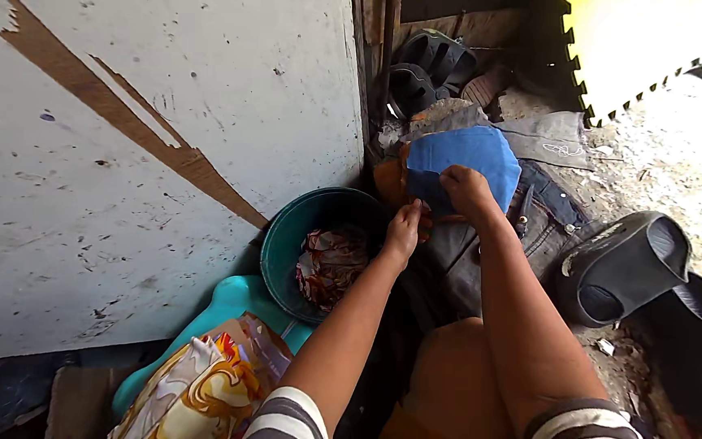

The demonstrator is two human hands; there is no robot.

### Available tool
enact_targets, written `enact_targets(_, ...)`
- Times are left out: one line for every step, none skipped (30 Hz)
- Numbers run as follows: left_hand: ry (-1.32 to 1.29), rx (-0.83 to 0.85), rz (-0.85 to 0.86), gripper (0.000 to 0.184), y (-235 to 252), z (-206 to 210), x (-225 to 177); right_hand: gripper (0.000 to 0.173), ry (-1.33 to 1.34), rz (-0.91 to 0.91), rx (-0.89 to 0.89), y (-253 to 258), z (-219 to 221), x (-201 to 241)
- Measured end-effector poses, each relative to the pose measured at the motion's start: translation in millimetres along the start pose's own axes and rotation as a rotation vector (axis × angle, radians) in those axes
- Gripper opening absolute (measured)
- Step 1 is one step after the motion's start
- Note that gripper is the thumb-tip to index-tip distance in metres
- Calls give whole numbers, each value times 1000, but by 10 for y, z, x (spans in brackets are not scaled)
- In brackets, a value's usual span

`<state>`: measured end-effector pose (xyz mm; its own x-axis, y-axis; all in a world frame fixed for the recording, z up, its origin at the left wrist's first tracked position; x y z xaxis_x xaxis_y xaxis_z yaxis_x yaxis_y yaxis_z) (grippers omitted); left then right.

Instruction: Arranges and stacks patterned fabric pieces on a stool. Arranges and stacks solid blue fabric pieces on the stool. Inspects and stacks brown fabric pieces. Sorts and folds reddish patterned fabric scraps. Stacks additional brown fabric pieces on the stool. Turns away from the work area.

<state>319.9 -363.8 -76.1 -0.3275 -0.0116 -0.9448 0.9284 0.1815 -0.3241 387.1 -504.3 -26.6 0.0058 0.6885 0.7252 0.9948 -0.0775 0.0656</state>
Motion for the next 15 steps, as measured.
enact_targets(-9, -8, -2, 47, 0, 5, 2, 27, 11, 5, -1, 0, 3, -7)
enact_targets(-17, -15, -4, 45, -3, 10, 3, 27, 23, 10, -1, -2, 4, -9)
enact_targets(-22, -19, -6, 44, -6, 14, 6, 27, 32, 13, -1, -4, 5, -11)
enact_targets(-24, -21, -9, 44, -9, 15, 11, 27, 36, 15, -1, -6, 7, -12)
enact_targets(-24, -23, -9, 43, -10, 16, 17, 27, 38, 16, -2, -9, 8, -11)
enact_targets(-24, -24, -9, 44, -11, 17, 24, 27, 39, 15, -4, -8, 10, -13)
enact_targets(-27, -29, -8, 44, -12, 18, 30, 27, 38, 15, -4, -6, 14, -16)
enact_targets(-28, -36, -6, 44, -15, 18, 34, 27, 38, 16, -3, -7, 15, -17)
enact_targets(-27, -42, -4, 43, -21, 17, 32, 28, 37, 13, -2, -8, 16, -17)
enact_targets(-24, -46, -1, 43, -29, 13, 26, 28, 41, 8, -2, -11, 17, -18)
enact_targets(-15, -43, 5, 44, -30, 9, 23, 28, 47, 6, -4, -13, 16, -17)
enact_targets(-7, -43, 9, 44, -28, 9, 22, 28, 47, 6, -2, -12, 16, -19)
enact_targets(-6, -43, 8, 44, -24, 11, 20, 28, 44, 6, -2, -10, 17, -22)
enact_targets(-13, -42, 4, 45, -18, 15, 18, 28, 41, 6, -1, -9, 15, -22)
enact_targets(-23, -41, -3, 47, -12, 23, 17, 28, 40, 8, 2, -7, 13, -22)
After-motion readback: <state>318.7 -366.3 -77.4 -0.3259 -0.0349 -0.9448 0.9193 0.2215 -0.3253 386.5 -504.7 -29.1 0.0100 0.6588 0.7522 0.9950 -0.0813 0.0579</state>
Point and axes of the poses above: each hand's wrist, its own y-axis towards the middle knuckle, its own z-axis out of the palm, x = y × z, the point moved 1 cm from there along y, towards the middle knuckle, and after that the axes turned 12 degrees about -x, right-handed, at the moved point
